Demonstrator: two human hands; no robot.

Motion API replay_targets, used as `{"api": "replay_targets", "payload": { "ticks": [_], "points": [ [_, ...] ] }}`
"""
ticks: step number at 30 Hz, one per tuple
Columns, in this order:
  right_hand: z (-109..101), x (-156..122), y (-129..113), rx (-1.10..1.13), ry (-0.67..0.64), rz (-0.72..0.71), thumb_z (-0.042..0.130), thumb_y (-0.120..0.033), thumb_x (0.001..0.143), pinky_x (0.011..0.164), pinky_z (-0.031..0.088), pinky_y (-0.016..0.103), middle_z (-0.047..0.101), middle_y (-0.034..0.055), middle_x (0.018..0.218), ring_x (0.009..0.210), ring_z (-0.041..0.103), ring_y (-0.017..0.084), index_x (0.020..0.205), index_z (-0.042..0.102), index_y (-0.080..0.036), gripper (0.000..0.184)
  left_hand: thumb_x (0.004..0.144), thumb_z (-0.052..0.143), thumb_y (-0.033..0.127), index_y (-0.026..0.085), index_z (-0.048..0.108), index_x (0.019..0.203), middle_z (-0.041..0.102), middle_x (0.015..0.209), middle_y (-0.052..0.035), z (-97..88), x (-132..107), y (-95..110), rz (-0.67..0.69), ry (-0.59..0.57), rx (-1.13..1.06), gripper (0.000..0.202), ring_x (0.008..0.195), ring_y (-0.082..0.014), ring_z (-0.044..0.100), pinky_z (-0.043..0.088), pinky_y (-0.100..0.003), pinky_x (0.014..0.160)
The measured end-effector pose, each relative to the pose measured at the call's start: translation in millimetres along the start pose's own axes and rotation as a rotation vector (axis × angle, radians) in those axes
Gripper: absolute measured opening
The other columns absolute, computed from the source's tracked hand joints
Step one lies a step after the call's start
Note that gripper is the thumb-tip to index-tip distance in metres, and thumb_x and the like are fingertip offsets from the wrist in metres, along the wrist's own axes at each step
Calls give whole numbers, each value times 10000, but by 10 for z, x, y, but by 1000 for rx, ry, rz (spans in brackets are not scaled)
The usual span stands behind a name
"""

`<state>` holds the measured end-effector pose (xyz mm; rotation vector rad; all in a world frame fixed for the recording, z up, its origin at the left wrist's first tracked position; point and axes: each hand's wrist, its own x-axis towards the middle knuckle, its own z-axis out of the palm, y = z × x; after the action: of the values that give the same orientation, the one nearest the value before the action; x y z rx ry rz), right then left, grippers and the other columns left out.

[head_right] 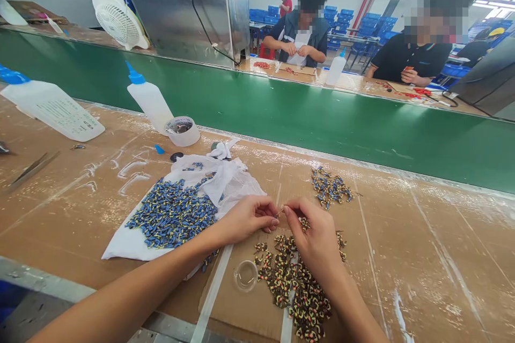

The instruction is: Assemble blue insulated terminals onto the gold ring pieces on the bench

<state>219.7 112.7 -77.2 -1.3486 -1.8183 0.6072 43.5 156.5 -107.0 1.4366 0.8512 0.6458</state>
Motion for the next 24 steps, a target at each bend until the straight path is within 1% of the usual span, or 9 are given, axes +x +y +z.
{"api": "replay_targets", "payload": {
  "ticks": [7,10,11,12,14,16,17,21,24],
  "points": [
    [-48,-1,5,-4,-16,-1,534,-246,897,655,438,278,649,22,768,692,583,152,852,619,-196,108,758,654,188,156,607,769,622,647,5,0,4,-24,5,-9,-6,58,575,-117,588,469,-249,571],
    [-146,-17,-39,85,34,32,555,-258,890,641,440,271,637,28,795,721,580,154,873,614,-198,86,762,644,170,152,612,782,624,636,9,-5,4,-2,-6,-12,13,42,577,-116,591,468,-247,579],
    [-173,-24,-69,137,19,33,556,-259,891,642,442,270,633,31,815,740,580,155,883,612,-200,81,760,641,159,150,614,781,623,632,11,-9,3,7,-6,-16,28,35,578,-115,590,466,-245,581],
    [-190,-33,-105,189,-34,22,553,-255,894,647,445,270,629,33,828,753,579,155,887,610,-201,79,757,638,147,148,618,779,623,633,13,-14,3,15,0,-19,47,29,583,-114,587,464,-243,585],
    [-183,-51,-186,257,-231,-33,548,-239,896,668,447,276,618,26,821,759,573,151,857,612,-204,82,754,629,132,144,630,781,632,659,8,-27,2,26,26,-22,91,30,614,-115,587,461,-241,606],
    [-124,-73,-258,263,-422,-91,557,-212,888,680,442,276,601,10,798,743,560,141,810,610,-204,95,760,617,134,143,642,793,646,703,-2,-39,5,26,51,-14,130,43,659,-121,590,460,-241,633],
    [-82,-86,-286,246,-475,-108,566,-193,879,685,438,274,593,5,801,746,553,137,796,608,-204,93,764,612,137,144,646,799,652,724,-6,-43,7,21,57,-9,145,49,680,-124,592,460,-241,645],
    [95,-155,-358,143,-544,-113,586,-140,851,724,436,276,577,8,869,809,538,142,813,608,-201,75,753,614,132,145,644,793,638,723,5,-46,25,1,55,6,157,51,682,-119,578,451,-233,641],
    [154,-180,-376,119,-579,-125,575,-156,861,745,446,283,586,19,925,830,547,150,886,637,-215,89,744,627,135,143,641,786,630,714,7,-42,27,13,39,8,154,45,673,-117,570,447,-232,633]
  ]
}}
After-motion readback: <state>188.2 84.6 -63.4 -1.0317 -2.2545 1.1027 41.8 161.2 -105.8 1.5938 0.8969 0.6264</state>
